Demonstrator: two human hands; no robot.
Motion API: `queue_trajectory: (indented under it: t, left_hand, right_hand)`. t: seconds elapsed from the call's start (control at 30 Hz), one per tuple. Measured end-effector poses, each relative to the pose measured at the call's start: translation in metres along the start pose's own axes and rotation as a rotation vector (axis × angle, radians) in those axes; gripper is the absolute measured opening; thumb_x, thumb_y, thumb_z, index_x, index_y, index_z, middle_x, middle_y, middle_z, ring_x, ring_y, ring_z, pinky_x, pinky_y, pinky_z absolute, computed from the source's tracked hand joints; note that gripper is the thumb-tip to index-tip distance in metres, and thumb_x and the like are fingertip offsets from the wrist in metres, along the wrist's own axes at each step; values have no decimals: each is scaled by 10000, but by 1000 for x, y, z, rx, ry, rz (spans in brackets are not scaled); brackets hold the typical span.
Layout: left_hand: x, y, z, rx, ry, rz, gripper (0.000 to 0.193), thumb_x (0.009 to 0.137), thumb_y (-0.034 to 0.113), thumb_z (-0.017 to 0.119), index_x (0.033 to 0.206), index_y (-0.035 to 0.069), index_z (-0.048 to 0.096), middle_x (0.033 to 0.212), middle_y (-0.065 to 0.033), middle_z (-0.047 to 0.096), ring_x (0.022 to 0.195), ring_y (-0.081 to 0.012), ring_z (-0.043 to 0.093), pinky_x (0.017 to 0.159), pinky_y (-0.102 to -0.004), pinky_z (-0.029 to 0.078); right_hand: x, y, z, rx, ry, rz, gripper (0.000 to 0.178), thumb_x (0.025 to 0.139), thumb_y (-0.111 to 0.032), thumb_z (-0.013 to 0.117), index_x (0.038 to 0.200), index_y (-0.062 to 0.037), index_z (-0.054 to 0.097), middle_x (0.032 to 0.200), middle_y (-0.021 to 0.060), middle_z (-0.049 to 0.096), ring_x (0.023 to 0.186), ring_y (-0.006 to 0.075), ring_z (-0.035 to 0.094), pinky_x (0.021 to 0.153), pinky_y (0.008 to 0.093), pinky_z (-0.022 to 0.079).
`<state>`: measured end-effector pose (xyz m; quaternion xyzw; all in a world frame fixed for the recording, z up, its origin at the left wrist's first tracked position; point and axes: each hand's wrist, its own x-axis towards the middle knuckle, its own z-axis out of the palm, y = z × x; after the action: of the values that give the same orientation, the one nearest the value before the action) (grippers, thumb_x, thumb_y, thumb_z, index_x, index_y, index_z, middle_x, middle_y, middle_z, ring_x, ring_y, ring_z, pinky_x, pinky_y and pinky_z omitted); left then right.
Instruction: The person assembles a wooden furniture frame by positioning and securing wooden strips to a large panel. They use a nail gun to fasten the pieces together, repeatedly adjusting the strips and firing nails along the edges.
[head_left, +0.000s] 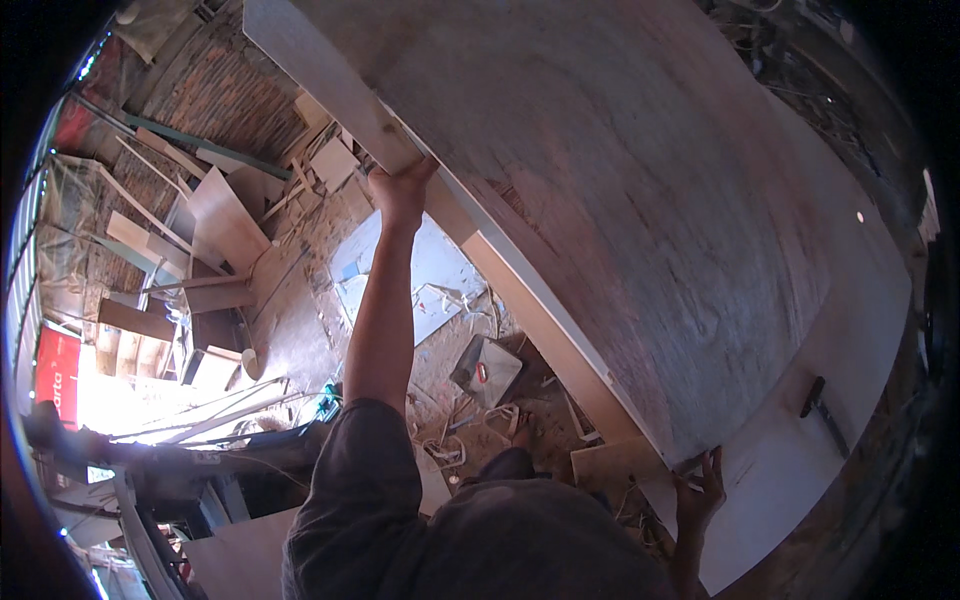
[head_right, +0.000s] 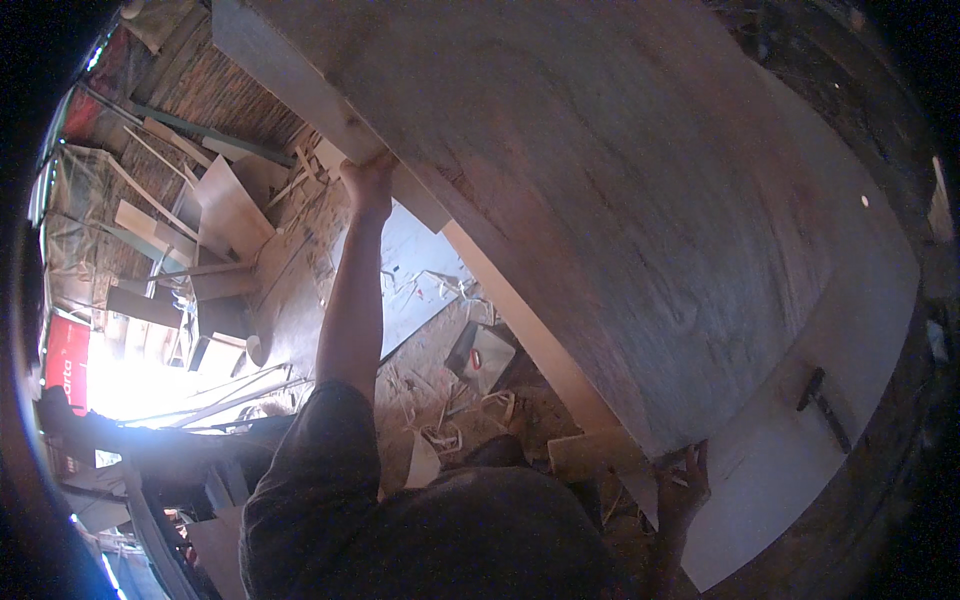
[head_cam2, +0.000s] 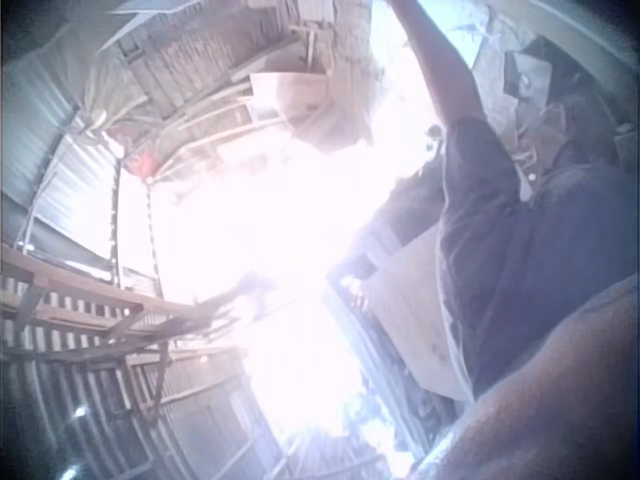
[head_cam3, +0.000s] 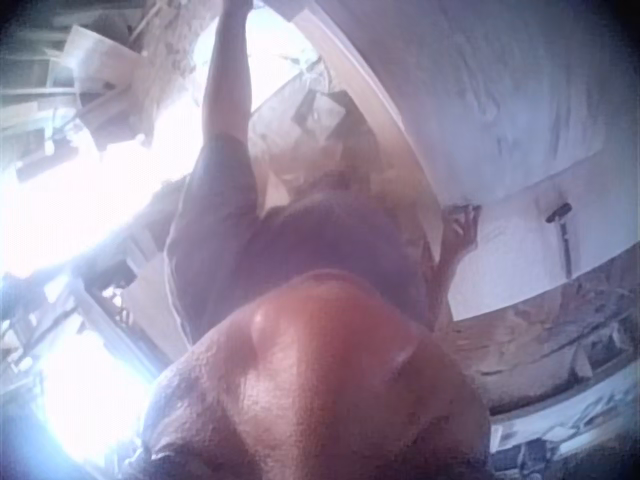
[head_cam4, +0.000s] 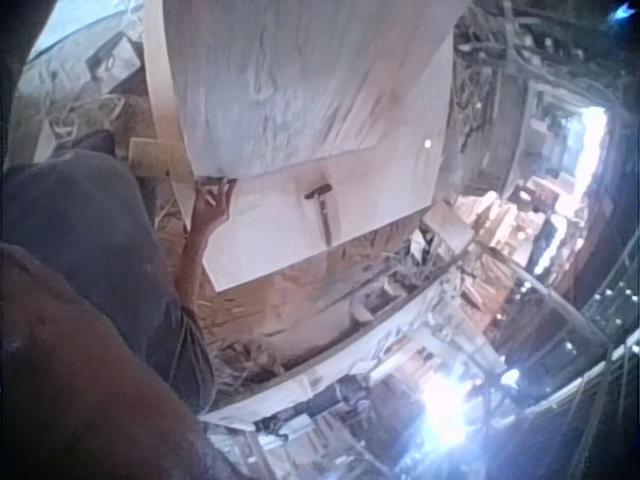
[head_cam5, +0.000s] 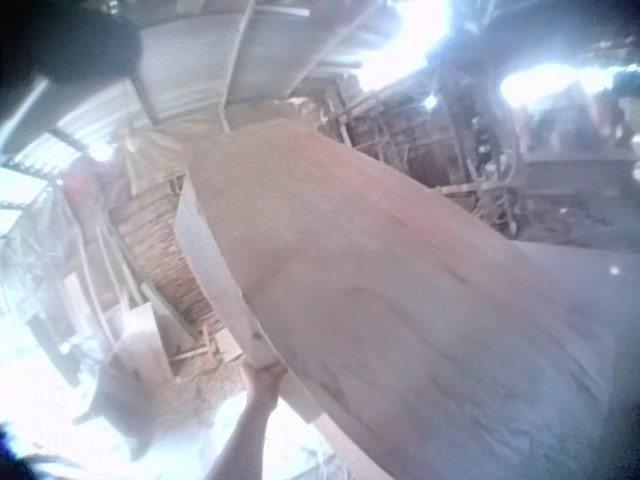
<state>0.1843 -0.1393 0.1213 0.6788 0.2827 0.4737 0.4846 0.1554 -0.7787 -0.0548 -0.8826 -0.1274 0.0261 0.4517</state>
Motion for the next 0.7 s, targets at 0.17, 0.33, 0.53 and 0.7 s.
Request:
queue_trajectory:
  t: [0.17, 0.33, 0.53, 0.7]
  left_hand:
    - [-3, 5, 0, 80, -9, 44, 412, 779, -26, 776, 1153, -70, 609, 1119, -145, 686, 1004, -243, 650, 880, -368, 535]
    - [-9, 17, 1, 100, -2, 51, 406, 786, 11, 788, 1144, -62, 610, 1117, -140, 684, 1010, -241, 648, 869, -371, 535]
    - [3, -4, -8, 35, -65, 132, 430, 777, 68, 821, 1137, -69, 629, 1114, -143, 689, 1008, -236, 653, 867, -373, 535]
    - [-6, 4, -5, 141, -37, 133, 367, 830, 90, 790, 1131, -61, 645, 1087, -134, 692, 1004, -218, 652, 849, -347, 535]
  right_hand:
    - [-2, 15, 1, -15, 7, -63, 677, 594, 71, 793, 1257, 16, 662, 1420, 295, 513, 1063, 300, 700, 649, 285, 610]
    - [-3, 5, 2, 30, -8, 38, 644, 639, 69, 753, 1270, -19, 658, 1422, 288, 515, 982, 315, 719, 646, 312, 618]
    - [-5, 6, 1, -1, -15, 3, 665, 629, 66, 781, 1277, 6, 645, 1429, 291, 506, 1053, 312, 696, 657, 314, 622]
    - [-2, 13, 1, -51, -18, -12, 682, 608, 60, 810, 1269, 29, 644, 1427, 294, 505, 1117, 310, 677, 659, 299, 618]
